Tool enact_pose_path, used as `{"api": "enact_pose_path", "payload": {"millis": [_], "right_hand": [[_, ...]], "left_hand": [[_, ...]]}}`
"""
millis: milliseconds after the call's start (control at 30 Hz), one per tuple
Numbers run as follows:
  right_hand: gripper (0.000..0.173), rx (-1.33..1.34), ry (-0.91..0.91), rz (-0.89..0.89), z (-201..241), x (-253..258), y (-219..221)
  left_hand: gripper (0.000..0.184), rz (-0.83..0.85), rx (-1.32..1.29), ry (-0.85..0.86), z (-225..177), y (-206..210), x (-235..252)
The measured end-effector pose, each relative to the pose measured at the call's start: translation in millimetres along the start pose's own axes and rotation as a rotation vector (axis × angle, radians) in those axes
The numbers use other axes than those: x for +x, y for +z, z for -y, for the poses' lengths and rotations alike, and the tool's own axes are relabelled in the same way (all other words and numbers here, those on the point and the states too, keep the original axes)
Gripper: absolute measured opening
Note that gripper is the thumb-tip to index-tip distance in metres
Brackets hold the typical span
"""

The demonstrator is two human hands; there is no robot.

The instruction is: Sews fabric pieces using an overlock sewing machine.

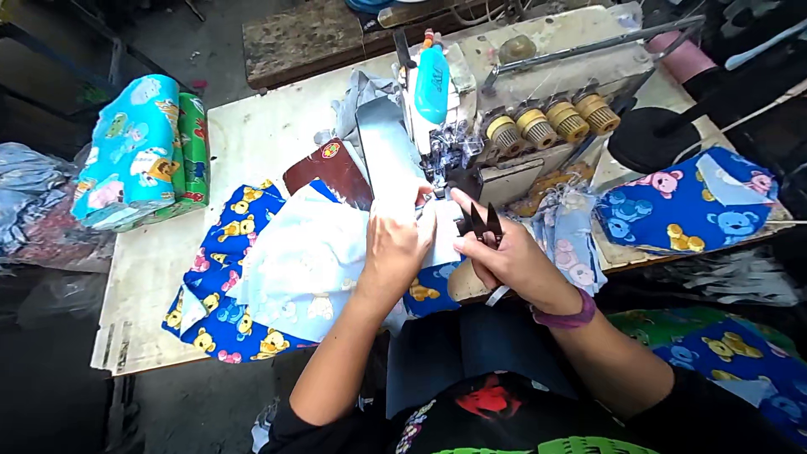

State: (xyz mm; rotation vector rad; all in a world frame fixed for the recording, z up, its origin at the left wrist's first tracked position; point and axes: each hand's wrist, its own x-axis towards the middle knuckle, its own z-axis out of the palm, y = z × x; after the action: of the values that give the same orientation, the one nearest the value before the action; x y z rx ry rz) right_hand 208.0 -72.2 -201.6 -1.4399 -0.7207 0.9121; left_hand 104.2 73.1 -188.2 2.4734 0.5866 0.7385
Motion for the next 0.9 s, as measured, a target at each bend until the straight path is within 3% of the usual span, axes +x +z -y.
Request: {"api": "enact_pose_path", "payload": {"millis": [100,333,467,533,700,900], "right_hand": [[0.072,0.106,0.021,-0.080,0.0,8.4,0.5],[0.055,0.123,-0.023,-0.127,-7.0,3.1,-3.2],[0.060,0.101,-0.076,-0.095,-4.4,-6.0,-5.9],[0.059,0.128,-0.064,-0.084,-3.4,-6.8,-7.9],[0.057,0.115,-0.038,-0.061,-4.7,-2.8,-13.9],[0.045,0.109,-0.020,-0.097,-7.5,-2.3,-14.7]], "left_hand": [[0.021,0.006,-0.034,-0.037,2.4,2.7,9.8],[0.021,-0.039,-0.172,-0.174,-2.0,2.6,25.1],[0.011,-0.244,-0.069,0.150,3.0,-0.1,-11.0],[0.009,-0.221,0.016,0.272,0.2,1.5,-33.9],[0.012,-0.191,0.072,0.269,-1.5,20.7,-44.2],[0.008,-0.245,0.211,0.410,-3.7,33.6,-48.9]]}}
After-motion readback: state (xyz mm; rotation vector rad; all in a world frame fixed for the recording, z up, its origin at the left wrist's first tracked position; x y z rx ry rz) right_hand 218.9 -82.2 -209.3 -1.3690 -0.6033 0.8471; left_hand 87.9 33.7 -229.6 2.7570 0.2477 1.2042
